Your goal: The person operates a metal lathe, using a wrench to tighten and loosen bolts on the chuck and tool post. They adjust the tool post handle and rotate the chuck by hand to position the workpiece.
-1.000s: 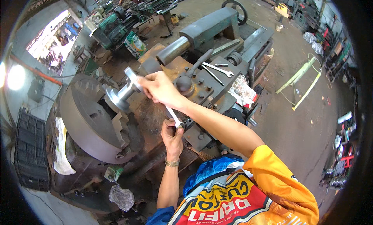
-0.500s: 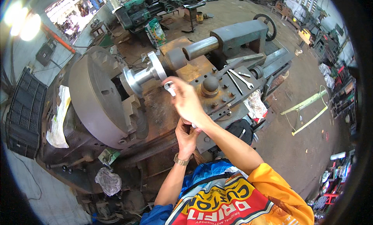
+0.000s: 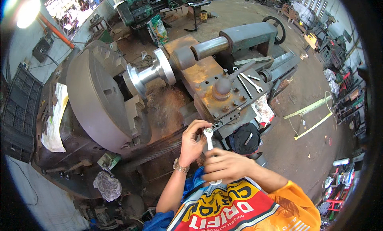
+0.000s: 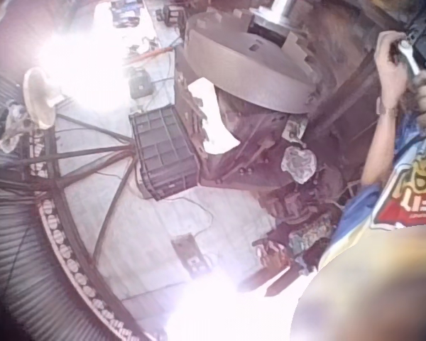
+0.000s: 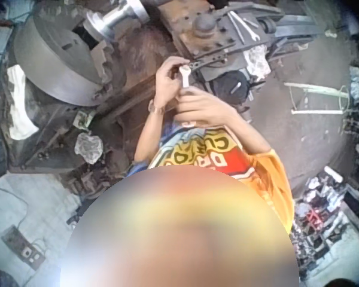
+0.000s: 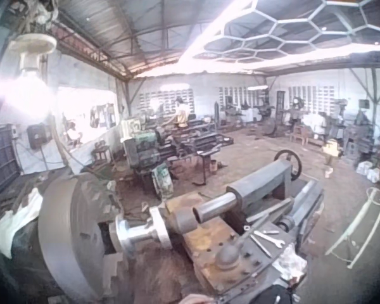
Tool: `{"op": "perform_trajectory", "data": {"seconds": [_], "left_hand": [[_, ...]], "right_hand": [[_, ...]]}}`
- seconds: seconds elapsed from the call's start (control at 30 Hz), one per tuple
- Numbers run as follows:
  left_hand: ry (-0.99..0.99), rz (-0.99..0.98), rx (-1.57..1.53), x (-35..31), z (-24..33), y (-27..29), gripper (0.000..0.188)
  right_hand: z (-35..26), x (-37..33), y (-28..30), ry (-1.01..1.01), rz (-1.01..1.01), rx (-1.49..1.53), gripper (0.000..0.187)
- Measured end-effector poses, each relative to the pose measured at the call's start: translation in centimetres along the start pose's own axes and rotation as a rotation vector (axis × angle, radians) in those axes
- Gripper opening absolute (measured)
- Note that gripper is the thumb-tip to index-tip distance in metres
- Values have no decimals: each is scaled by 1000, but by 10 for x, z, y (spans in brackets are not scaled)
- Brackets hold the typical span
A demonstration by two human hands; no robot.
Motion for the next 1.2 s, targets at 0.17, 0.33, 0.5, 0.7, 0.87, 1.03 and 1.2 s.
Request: {"op": "perform_trajectory", "data": {"seconds": [0.17,0.33,0.5,0.7,0.87,1.03,1.2], "left_hand": [[84,-31,-84,5,3,-3,26],[51,-13,-132,5,4,-9,26],[34,-64,-185,4,2,-8,38],[132,-22,-344,-2,-9,-2,63],[176,64,-124,-7,-14,4,36],[309,-32,-17,-5,-10,7,35],[214,-96,-196,-3,5,5,52]], "right_hand": [[2,-69,36,-334,1073,30,25],[43,-79,36,-570,1685,290,37],[82,-30,70,-622,1360,261,33],[140,58,57,-687,977,488,21],[141,91,20,-673,513,413,19],[128,82,50,-590,799,316,28],[111,36,88,-468,1306,426,32]]}}
Point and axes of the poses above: each hand's wrist, its own x-axis towards the middle knuckle, its own y-axis out of the back of the hand, z = x × y, the point moved 4 cm from there along x, towards the middle knuckle, and after that the axes turned 13 degrees about y, right-handed, at the moved point
